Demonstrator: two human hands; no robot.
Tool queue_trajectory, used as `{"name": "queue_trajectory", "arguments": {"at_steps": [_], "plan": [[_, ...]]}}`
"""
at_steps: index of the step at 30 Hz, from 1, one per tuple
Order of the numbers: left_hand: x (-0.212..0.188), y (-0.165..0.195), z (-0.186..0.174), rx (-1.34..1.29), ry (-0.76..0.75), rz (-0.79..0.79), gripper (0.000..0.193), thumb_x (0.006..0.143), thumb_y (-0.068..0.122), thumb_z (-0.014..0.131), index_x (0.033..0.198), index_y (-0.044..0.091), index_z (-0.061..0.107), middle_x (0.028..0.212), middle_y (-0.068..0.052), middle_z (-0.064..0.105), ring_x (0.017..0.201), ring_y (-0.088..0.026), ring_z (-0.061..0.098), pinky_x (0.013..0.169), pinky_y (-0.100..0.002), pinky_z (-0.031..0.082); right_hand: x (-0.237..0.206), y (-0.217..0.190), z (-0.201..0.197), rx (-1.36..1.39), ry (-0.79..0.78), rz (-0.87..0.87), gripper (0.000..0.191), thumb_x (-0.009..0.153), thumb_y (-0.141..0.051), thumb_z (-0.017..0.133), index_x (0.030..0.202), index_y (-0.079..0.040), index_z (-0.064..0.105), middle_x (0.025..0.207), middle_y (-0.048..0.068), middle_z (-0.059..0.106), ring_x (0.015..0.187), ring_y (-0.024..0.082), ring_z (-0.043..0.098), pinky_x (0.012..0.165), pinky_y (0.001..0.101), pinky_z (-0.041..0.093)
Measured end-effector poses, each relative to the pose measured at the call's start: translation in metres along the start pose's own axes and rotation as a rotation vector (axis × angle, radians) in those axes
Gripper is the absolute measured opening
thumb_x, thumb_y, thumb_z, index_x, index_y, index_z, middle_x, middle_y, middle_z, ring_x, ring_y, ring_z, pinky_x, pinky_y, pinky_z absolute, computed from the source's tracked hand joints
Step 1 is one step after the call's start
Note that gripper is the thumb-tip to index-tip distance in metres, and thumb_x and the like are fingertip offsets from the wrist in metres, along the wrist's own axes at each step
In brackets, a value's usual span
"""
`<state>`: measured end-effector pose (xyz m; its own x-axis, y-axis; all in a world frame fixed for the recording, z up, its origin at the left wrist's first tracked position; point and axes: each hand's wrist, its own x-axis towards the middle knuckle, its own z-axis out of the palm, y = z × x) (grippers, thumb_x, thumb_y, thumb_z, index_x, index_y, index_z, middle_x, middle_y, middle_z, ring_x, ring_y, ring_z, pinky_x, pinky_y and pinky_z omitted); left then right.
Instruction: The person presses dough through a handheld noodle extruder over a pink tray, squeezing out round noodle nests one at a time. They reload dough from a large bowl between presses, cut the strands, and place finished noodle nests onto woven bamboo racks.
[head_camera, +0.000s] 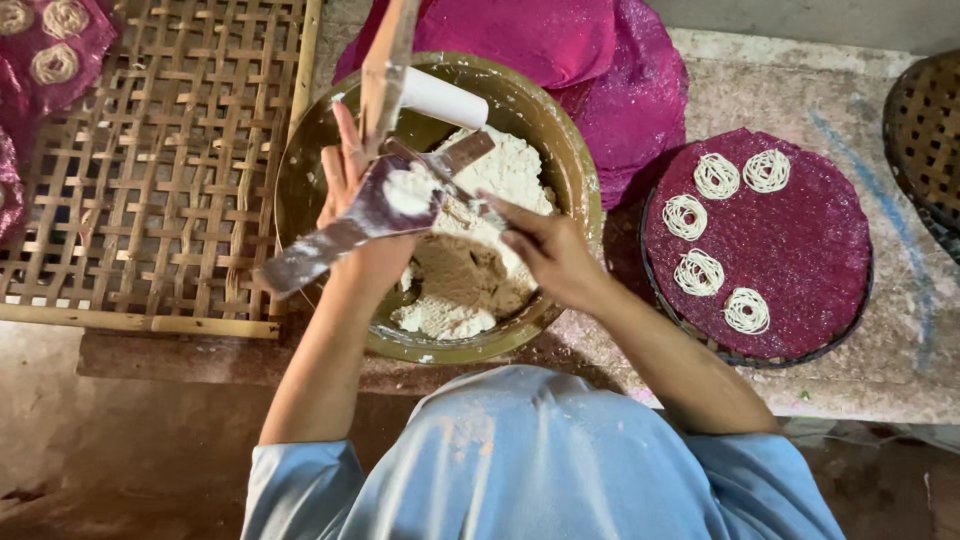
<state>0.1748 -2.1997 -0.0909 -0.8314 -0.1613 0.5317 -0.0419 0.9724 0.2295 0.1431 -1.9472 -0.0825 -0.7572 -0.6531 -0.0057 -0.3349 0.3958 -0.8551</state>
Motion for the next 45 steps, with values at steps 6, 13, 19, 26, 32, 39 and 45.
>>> {"name": "queue_trajectory", "arguments": {"at_steps": [6, 13, 19, 26, 32, 39, 45], "plan": [[0.001, -0.019, 0.013, -0.201, 0.032, -0.242, 0.088, 0.083, 0.015, 0.075, 0.157, -0.010, 0.033, 0.142, -0.028, 0.050, 0.098, -0.025, 0.064, 0.067, -0.031, 0.061, -0.012, 0.021, 0.007, 0.006, -0.116, -0.101, 0.053, 0.099, -0.004, 0.058, 0.152, -0.012, 0.056, 0.074, 0.012, 0.061, 0.062, 0.014, 0.048, 0.061, 0.0337, 0.050], [-0.040, -0.008, 0.005, -1.264, -0.019, -0.607, 0.035, 0.090, -0.005, 0.064, 0.124, -0.006, 0.055, 0.100, -0.012, 0.058, 0.070, -0.016, 0.053, 0.052, -0.026, 0.045, -0.016, 0.031, -0.031, 0.183, -0.325, -0.354, 0.059, 0.113, -0.034, 0.051, 0.162, -0.006, 0.032, 0.164, 0.022, 0.036, 0.149, 0.034, 0.038, 0.119, 0.0482, 0.034], [-0.120, 0.179, 0.049, -1.401, -0.642, -0.082, 0.042, 0.062, -0.002, 0.082, 0.103, -0.002, 0.076, 0.100, -0.013, 0.073, 0.094, -0.022, 0.069, 0.079, -0.038, 0.059, -0.044, 0.034, -0.116, 1.380, -0.159, -0.429, 0.094, 0.103, -0.051, 0.055, 0.167, -0.006, 0.004, 0.155, 0.030, 0.031, 0.129, 0.038, 0.055, 0.110, 0.0546, 0.048], [-0.057, 0.308, 0.024, -1.160, -0.749, -0.114, 0.041, 0.083, 0.022, 0.083, 0.116, 0.005, 0.066, 0.096, -0.008, 0.072, 0.090, -0.019, 0.068, 0.076, -0.038, 0.056, -0.157, 0.057, -0.257, 0.579, 0.231, -0.562, 0.080, 0.107, -0.045, 0.056, 0.160, -0.006, 0.010, 0.151, 0.026, 0.049, 0.120, 0.036, 0.067, 0.095, 0.0443, 0.062], [-0.047, 0.425, 0.027, -1.173, -0.750, 0.130, 0.035, 0.085, 0.023, 0.085, 0.110, 0.007, 0.067, 0.100, -0.007, 0.073, 0.094, -0.017, 0.072, 0.081, -0.035, 0.059, -0.241, 0.099, -0.336, -0.313, 0.188, -1.100, 0.052, 0.104, -0.026, 0.054, 0.154, -0.029, 0.039, 0.130, 0.030, 0.064, 0.114, 0.048, 0.071, 0.095, 0.0462, 0.059], [-0.055, 0.521, 0.092, -1.399, -0.561, 0.240, 0.038, 0.089, 0.015, 0.081, 0.122, 0.004, 0.066, 0.113, -0.012, 0.071, 0.107, -0.017, 0.069, 0.091, -0.035, 0.056, -0.285, 0.157, -0.385, -0.171, 0.097, -0.804, 0.053, 0.111, -0.021, 0.056, 0.160, -0.025, 0.037, 0.149, 0.028, 0.055, 0.142, 0.046, 0.057, 0.115, 0.0521, 0.054], [-0.001, 0.541, 0.129, -1.461, -0.949, 0.115, 0.052, 0.089, 0.021, 0.082, 0.134, 0.006, 0.060, 0.126, -0.012, 0.066, 0.118, -0.020, 0.064, 0.104, -0.037, 0.053, -0.286, 0.195, -0.463, 0.585, -0.306, -0.238, 0.089, 0.111, -0.055, 0.063, 0.167, -0.013, 0.009, 0.170, 0.024, 0.024, 0.159, 0.040, 0.030, 0.130, 0.0500, 0.026]]}}
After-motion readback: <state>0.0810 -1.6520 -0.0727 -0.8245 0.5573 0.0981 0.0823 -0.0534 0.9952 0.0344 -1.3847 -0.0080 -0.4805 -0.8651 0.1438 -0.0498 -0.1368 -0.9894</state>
